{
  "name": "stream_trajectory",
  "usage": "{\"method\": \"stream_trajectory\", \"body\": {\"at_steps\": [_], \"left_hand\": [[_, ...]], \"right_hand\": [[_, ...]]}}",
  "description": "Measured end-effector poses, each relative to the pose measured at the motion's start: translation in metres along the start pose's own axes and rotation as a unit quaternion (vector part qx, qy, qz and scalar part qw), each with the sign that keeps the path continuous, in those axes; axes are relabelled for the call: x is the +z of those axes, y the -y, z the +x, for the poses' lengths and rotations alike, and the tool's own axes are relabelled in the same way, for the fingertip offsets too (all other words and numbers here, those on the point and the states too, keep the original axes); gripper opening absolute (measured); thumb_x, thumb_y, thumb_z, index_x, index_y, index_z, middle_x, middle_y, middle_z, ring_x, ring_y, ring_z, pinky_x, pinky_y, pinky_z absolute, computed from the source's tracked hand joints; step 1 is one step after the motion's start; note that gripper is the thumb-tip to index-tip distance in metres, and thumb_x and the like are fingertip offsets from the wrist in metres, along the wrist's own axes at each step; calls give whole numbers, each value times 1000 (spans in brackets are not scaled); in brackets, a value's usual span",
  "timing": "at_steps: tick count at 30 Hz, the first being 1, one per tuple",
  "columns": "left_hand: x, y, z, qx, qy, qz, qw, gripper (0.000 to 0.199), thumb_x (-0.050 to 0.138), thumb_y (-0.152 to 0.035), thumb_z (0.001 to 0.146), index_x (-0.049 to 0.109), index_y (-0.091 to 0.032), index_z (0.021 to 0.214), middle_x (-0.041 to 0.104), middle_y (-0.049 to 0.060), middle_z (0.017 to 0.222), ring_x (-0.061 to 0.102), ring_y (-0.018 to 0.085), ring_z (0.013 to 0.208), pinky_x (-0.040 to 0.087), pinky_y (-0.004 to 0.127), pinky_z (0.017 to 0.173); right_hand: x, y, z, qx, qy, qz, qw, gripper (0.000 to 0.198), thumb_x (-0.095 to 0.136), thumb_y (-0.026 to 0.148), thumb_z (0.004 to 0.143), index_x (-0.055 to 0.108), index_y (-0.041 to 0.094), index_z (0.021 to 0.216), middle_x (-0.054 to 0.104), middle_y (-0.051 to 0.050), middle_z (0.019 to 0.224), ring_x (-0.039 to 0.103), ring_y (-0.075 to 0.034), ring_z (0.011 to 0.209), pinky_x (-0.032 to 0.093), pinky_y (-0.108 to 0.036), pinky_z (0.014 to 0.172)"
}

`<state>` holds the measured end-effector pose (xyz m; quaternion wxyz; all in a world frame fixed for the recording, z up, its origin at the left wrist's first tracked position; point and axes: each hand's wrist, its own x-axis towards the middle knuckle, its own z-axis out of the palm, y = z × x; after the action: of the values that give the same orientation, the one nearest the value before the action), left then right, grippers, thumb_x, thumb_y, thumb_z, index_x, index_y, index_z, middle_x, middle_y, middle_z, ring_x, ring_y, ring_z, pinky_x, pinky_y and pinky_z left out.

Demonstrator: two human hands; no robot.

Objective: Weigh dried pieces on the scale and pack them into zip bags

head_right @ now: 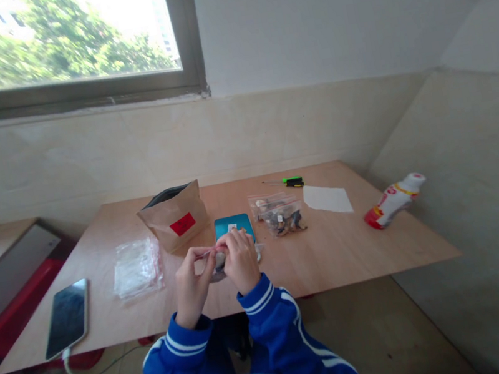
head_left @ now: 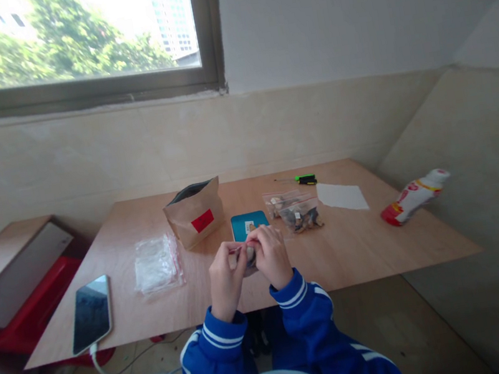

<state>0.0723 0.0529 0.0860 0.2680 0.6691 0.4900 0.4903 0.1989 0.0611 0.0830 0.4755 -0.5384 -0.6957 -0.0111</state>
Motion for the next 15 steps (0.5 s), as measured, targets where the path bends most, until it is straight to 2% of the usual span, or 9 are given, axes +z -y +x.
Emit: {"method": "stream_trajectory", "body": {"at_steps": [2,5,9,15], "left_hand": [[-1,0,0,6,-17,6,1000,13,56,-32,87,58,-20,87,68,1,83,64,15,77,49,26,71],[-6,3,2,18,-33,6,999,12,56,-32,87,58,-20,88,67,2,84,64,15,79,49,26,72],[-15,5,5,33,-35,9,999,12,56,-31,88,58,-20,88,66,2,84,63,15,81,48,26,73],[-20,3,5,49,31,-15,998,11,56,-31,88,56,-20,90,64,2,85,62,15,83,48,28,76]], "right_hand": [[0,0,0,-10,-2,13,1000,24,42,22,96,58,20,79,63,-5,79,54,-21,81,36,-33,77],[-2,-5,2,-29,31,43,998,21,45,31,96,60,21,86,65,-3,82,56,-20,81,37,-33,79],[-5,-12,2,-45,53,41,997,29,45,37,95,60,21,76,64,-2,72,55,-19,75,36,-32,73],[-4,-9,1,-51,30,27,998,37,37,31,98,56,20,68,60,-4,68,53,-20,72,35,-32,71]]}}
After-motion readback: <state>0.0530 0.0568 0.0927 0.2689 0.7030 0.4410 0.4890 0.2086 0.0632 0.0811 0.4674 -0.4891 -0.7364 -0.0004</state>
